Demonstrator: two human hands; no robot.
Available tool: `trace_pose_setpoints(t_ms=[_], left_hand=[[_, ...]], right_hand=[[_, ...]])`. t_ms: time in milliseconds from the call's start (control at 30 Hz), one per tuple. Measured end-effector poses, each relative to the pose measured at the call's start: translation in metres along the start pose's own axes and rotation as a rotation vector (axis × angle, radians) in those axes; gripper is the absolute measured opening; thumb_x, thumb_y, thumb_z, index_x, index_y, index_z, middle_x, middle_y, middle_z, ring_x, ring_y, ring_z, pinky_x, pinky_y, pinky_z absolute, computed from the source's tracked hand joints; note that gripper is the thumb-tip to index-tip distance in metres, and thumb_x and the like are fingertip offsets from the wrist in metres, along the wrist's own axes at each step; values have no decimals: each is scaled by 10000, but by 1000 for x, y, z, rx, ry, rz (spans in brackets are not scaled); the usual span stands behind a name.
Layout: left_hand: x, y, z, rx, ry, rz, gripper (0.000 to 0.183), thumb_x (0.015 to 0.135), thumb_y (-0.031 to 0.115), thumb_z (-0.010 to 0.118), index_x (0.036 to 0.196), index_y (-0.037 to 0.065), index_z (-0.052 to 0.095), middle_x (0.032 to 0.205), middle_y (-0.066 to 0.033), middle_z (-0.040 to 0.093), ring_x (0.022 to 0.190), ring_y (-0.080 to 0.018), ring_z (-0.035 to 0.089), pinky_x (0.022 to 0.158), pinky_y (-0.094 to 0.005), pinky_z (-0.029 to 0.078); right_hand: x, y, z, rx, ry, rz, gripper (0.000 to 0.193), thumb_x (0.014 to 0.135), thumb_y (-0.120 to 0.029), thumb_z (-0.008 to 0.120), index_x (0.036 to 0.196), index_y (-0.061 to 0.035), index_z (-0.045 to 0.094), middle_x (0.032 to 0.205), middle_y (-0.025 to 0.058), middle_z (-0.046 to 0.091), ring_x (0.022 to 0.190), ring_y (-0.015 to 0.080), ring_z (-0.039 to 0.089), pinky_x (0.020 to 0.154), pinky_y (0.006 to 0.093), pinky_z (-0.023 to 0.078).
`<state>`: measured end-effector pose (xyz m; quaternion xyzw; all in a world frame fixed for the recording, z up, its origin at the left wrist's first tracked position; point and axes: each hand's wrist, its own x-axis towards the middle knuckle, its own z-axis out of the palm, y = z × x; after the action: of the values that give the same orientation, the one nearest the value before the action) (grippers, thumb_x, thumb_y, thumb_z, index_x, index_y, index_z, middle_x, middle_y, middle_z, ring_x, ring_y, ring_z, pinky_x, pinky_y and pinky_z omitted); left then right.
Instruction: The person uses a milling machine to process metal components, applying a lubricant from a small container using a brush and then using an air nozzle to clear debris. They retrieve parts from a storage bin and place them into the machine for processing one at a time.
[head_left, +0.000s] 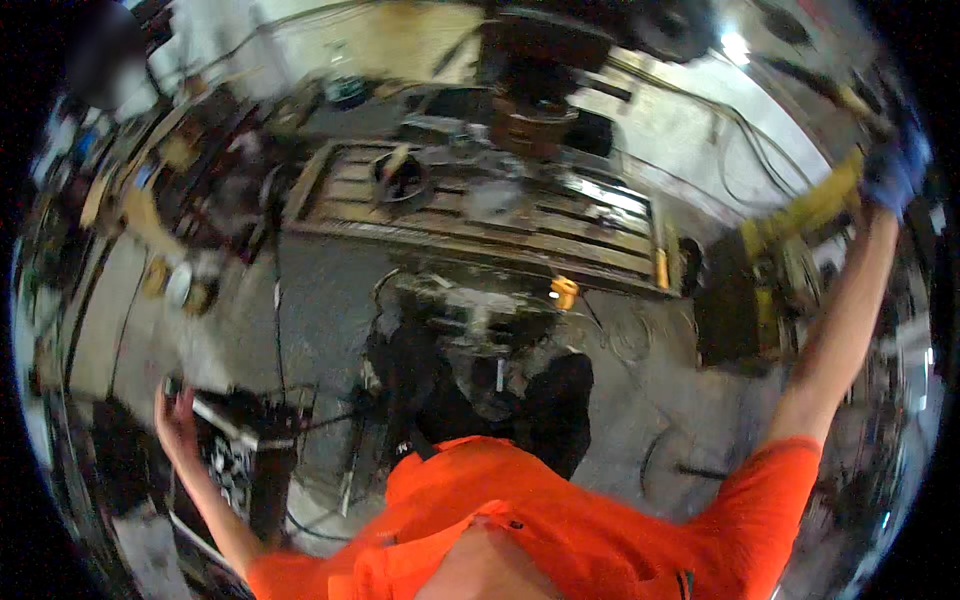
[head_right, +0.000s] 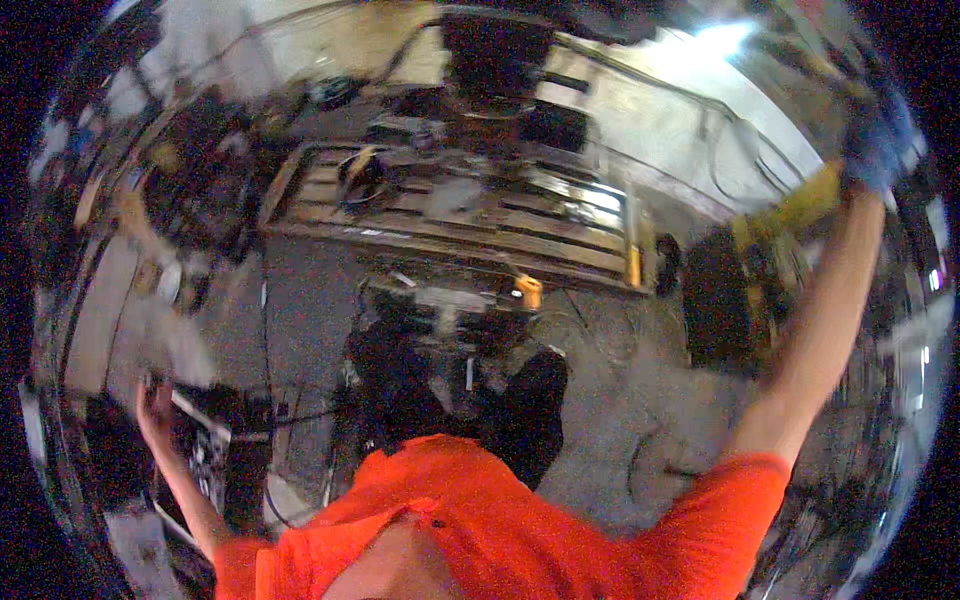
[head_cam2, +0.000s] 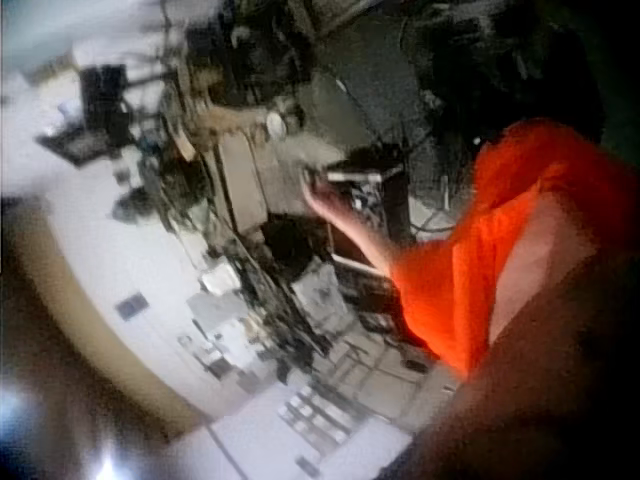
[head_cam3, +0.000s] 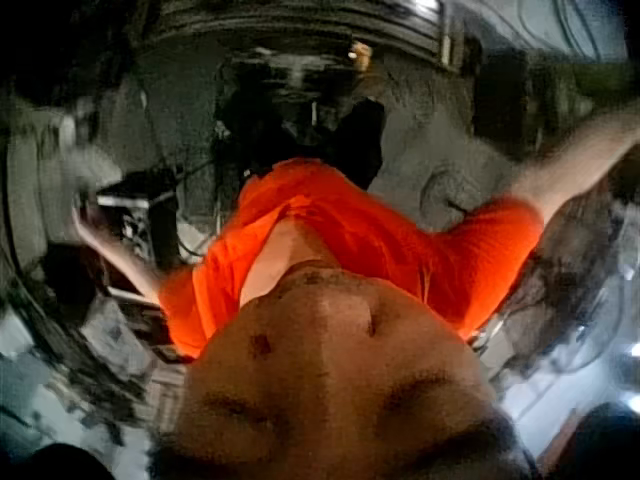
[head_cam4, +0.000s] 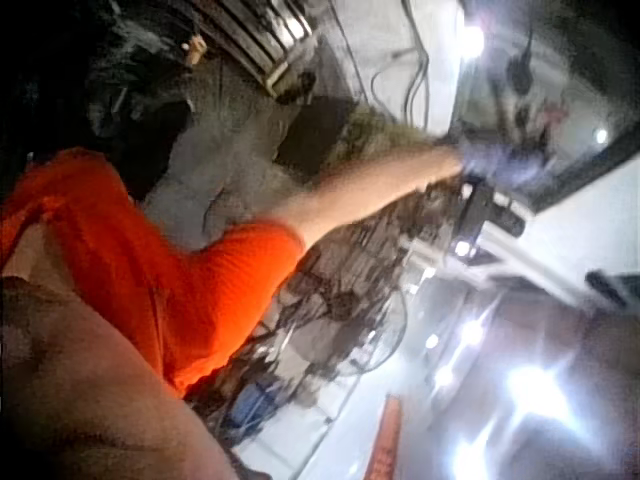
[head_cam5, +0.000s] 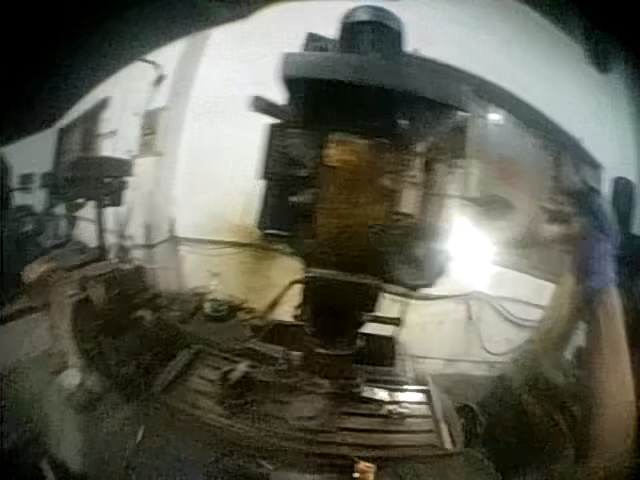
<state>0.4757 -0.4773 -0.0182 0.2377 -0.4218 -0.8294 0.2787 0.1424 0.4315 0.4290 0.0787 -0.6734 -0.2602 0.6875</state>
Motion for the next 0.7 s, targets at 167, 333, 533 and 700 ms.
trace_pose_setpoints(t_ms=[167,333,533,700], left_hand=[[-1,-47,150,61,-150,7,333,845,154,546,1107,-49,505,1020,-132,568,861,-274,590,873,-458,440],[-7,-79,202,28,-454,-3,469,772,81,624,1172,-72,433,982,-140,578,896,-273,592,911,-442,420],[-29,-88,253,53,-516,-3,487,730,16,632,1173,-56,444,876,-128,608,902,-270,597,925,-430,411],[-31,-103,278,74,-512,-13,420,772,2,584,1161,-74,443,870,-92,571,816,-218,588,884,-420,459]], right_hand=[[-126,-76,-73,1129,-174,862,253,831,-165,500,1007,1,578,947,125,579,831,210,541,765,311,424],[-286,-254,-133,1607,-692,1533,227,782,-277,593,803,-54,626,691,34,580,621,163,533,586,274,434],[-435,-363,-126,1389,-1511,1735,249,777,-290,638,931,-94,642,818,34,640,648,133,574,548,249,416],[-466,-421,-113,1455,-1485,1704,290,790,-293,599,1008,-101,593,870,-9,599,797,118,540,701,278,412]])
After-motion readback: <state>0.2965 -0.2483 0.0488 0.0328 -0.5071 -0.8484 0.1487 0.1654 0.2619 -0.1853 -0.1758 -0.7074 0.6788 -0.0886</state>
